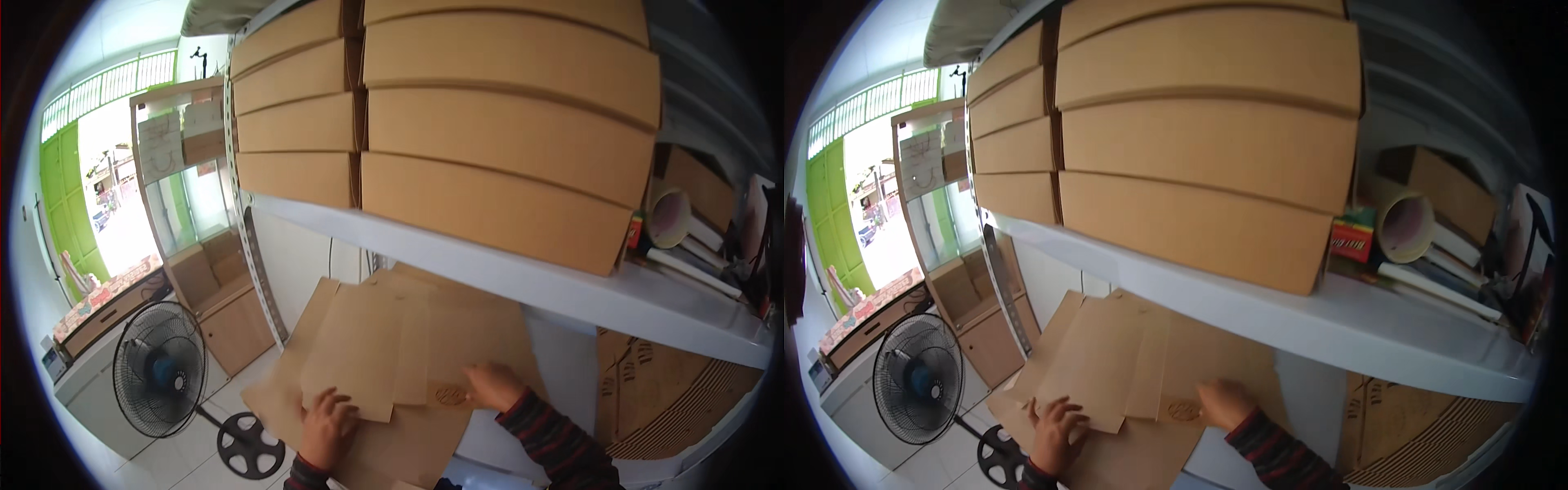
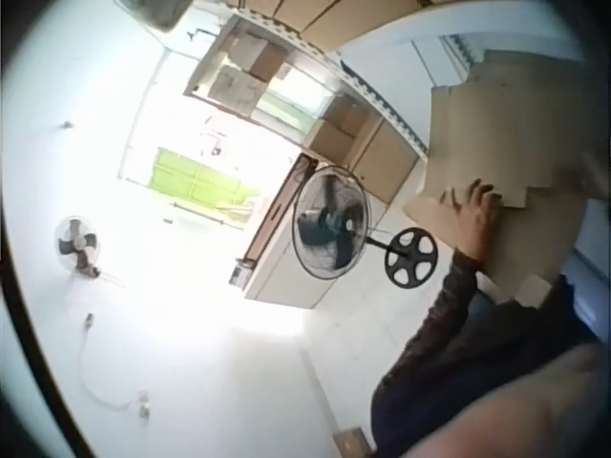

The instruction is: The person assembles flat cardboard boxes by folding the flaps and securing the tabs into slots. They handle multiple boxes one at a time, folding the sides and locking the corners to form a three-dimensional container. The person then stacks the completed boxes on a nearby shelf.

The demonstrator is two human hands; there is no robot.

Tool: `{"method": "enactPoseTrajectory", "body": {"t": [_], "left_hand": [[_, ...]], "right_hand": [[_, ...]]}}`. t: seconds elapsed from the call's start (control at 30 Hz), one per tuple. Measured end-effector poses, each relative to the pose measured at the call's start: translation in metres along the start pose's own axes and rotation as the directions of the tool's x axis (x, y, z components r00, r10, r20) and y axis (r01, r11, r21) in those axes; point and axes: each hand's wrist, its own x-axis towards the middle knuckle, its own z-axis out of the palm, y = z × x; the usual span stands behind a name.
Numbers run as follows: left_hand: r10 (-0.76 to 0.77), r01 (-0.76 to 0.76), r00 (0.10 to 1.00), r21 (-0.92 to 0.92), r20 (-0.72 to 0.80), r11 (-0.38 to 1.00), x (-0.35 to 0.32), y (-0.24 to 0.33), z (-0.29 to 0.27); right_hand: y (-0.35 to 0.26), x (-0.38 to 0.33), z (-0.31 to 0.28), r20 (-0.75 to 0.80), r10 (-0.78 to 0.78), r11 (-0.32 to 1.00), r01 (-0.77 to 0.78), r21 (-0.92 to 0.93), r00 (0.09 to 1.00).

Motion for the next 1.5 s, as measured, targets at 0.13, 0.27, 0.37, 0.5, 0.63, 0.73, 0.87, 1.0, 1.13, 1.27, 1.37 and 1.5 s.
{"method": "enactPoseTrajectory", "body": {"t": [0.13,0.27,0.37,0.5,0.63,0.73,0.87,1.0,1.13,1.27,1.37,1.5], "left_hand": [[0.151,-0.151,0.985,-0.004,0.081,0.989,0.002,0.006,0.007],[0.186,-0.186,0.973,-0.017,0.134,0.982,0.009,-0.002,0.006],[0.19,-0.18,0.969,-0.079,0.155,0.981,0.008,-0.003,0.007],[0.162,-0.12,0.975,-0.255,0.153,0.96,0.005,-0.002,0.003],[0.18,-0.125,0.973,-0.333,0.141,0.935,0.006,-0.004,0.008],[0.17,-0.13,0.981,-0.326,0.097,0.936,0.004,-0.007,0.015],[0.124,-0.088,0.987,-0.31,0.1,0.947,0.005,-0.005,-0.008],[0.071,-0.019,0.988,-0.343,0.139,0.939,0.002,-0.009,-0.025],[0.072,0.0,0.979,-0.352,0.192,0.936,0.003,-0.011,-0.029],[0.044,0.036,0.94,-0.227,0.338,0.973,0.01,-0.01,-0.045],[0.198,-0.148,0.944,-0.196,0.265,0.969,0.028,0.022,-0.053],[0.389,-0.288,0.866,-0.323,0.314,0.901,0.037,0.061,-0.04]], "right_hand": [[-0.017,-0.004,-0.021,0.0,-0.098,0.992,0.097,-0.077,0.995],[-0.028,-0.014,-0.042,0.061,-0.108,0.993,0.111,-0.045,0.992],[-0.025,-0.009,-0.028,-0.005,0.003,0.999,-0.003,-0.043,1.0],[-0.008,-0.003,-0.014,-0.101,-0.011,0.997,0.003,-0.079,0.995],[0.011,-0.008,0.016,-0.084,0.071,0.996,-0.076,-0.055,0.994],[0.007,-0.012,0.019,-0.023,0.135,0.987,-0.137,-0.084,0.991],[0.002,-0.033,-0.018,0.092,0.086,0.978,-0.101,0.182,0.992],[0.01,-0.076,-0.057,0.256,-0.093,0.961,0.019,0.277,0.962],[0.024,-0.11,-0.032,0.266,-0.045,0.878,-0.089,0.469,0.963],[0.023,-0.12,-0.039,0.213,-0.085,0.795,-0.063,0.603,0.973],[0.027,-0.131,-0.037,0.213,-0.037,0.806,-0.097,0.584,0.976],[0.031,-0.131,-0.03,0.189,-0.026,0.834,-0.083,0.545,0.982]]}}
